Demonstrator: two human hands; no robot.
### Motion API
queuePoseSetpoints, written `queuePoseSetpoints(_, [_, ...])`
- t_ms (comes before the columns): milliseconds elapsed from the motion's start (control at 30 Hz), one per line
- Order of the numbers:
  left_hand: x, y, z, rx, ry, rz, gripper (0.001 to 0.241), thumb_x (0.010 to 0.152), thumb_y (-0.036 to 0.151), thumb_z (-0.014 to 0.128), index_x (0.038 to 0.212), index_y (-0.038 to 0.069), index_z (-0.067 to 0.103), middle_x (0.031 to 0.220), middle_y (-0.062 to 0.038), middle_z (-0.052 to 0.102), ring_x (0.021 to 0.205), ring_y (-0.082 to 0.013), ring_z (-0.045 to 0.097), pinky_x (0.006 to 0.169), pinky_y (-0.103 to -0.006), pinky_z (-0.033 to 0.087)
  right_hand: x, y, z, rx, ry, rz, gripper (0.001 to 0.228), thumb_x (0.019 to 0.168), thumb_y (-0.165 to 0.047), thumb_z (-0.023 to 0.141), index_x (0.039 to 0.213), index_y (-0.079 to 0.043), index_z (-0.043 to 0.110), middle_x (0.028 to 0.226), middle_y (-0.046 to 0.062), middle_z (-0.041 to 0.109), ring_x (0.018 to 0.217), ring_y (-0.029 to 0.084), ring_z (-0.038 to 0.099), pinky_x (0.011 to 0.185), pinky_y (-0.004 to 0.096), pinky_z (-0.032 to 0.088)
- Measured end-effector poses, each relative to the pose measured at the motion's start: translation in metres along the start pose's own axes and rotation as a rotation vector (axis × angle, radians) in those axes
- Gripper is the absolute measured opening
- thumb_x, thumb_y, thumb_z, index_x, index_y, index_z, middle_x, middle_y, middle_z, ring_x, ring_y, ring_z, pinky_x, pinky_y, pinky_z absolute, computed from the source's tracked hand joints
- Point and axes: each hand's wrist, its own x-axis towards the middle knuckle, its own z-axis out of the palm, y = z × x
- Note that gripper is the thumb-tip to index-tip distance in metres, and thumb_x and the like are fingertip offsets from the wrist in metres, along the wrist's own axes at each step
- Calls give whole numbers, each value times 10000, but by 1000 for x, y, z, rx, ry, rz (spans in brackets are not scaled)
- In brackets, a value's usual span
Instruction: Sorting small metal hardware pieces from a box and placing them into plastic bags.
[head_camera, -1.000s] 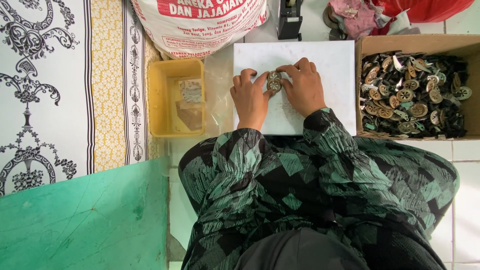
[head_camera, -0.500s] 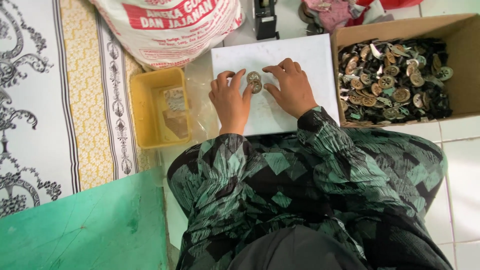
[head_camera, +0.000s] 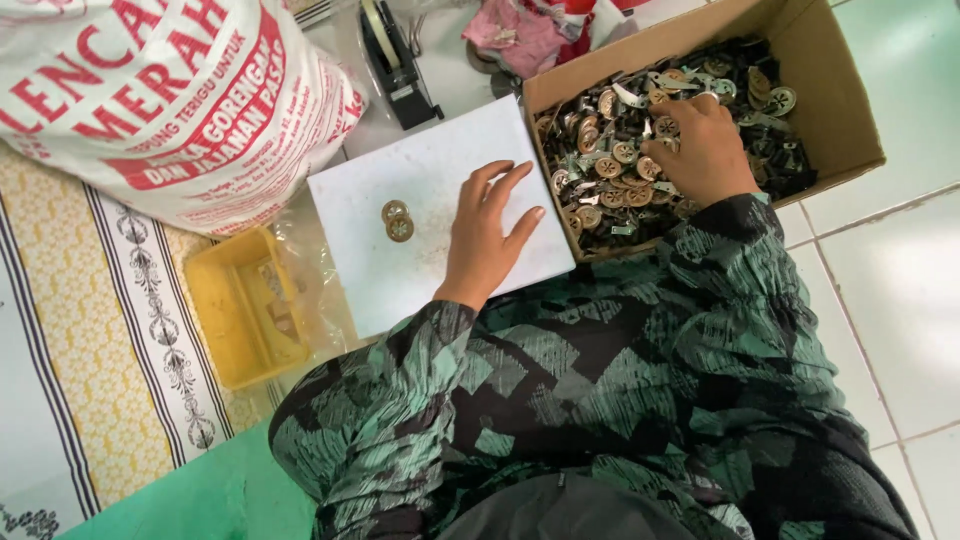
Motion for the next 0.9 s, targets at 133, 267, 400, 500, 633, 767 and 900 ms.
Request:
queuePoseSetpoints(133, [53,7,63,-13,-95,45,551,956,252,705,1462,173,502,1458,-84,476,1316,-309,530,1067,-414,487,8,36,16,-33,87,58,590,865,-100,805,1424,-24,629,1328,254,503,1146,457,497,947,534,481])
queuePoseSetpoints(267, [95,-21,143,208,-170,123,676,888,229,760,1489,96,482,1559,-147,406,1431,-377,437,1166,-443,420,14,64,40,-76,59,257,802,813,-162,844,1527,-72,489,1550,268,319,1386,506,295,1042,645,392])
queuePoseSetpoints(400, [110,-56,208,531,-191,128,893,747,196,827,1530,98,409,1647,-153,242,1490,-490,333,1182,-554,399,20,69,30,-66,-77,585,985,821,-130,836,1637,-170,286,1641,277,143,1453,585,186,1088,754,317])
queuePoseSetpoints(500, [105,-53,208,600,-394,-30,891,947,36,719,1678,178,231,1733,-207,-7,1566,-548,62,1167,-665,372,22,80,41,-18,-262,623,1006,911,-320,825,1683,-163,199,1627,302,168,1468,581,190,1072,763,379])
queuePoseSetpoints(633, [100,-58,214,630,-397,-39,900,922,-38,693,1664,233,262,1729,-210,-29,1529,-561,203,1119,-671,433,28,52,51,-107,-296,502,959,775,-372,898,1594,-182,437,1599,253,214,1404,603,273,1056,757,371])
queuePoseSetpoints(767, [102,-73,214,509,-326,35,588,865,-92,746,1383,141,593,1409,-178,432,1221,-426,576,803,-483,637,26,35,56,-221,-348,207,667,795,-250,882,1384,-132,592,1335,150,411,1237,465,438,937,625,525])
queuePoseSetpoints(900, [105,-61,200,299,-376,-133,433,913,-110,659,1299,80,623,1260,-183,547,1071,-422,684,711,-443,681,23,25,52,-131,-513,179,557,784,-79,825,1322,-110,684,1287,176,537,1209,539,529,857,669,612])
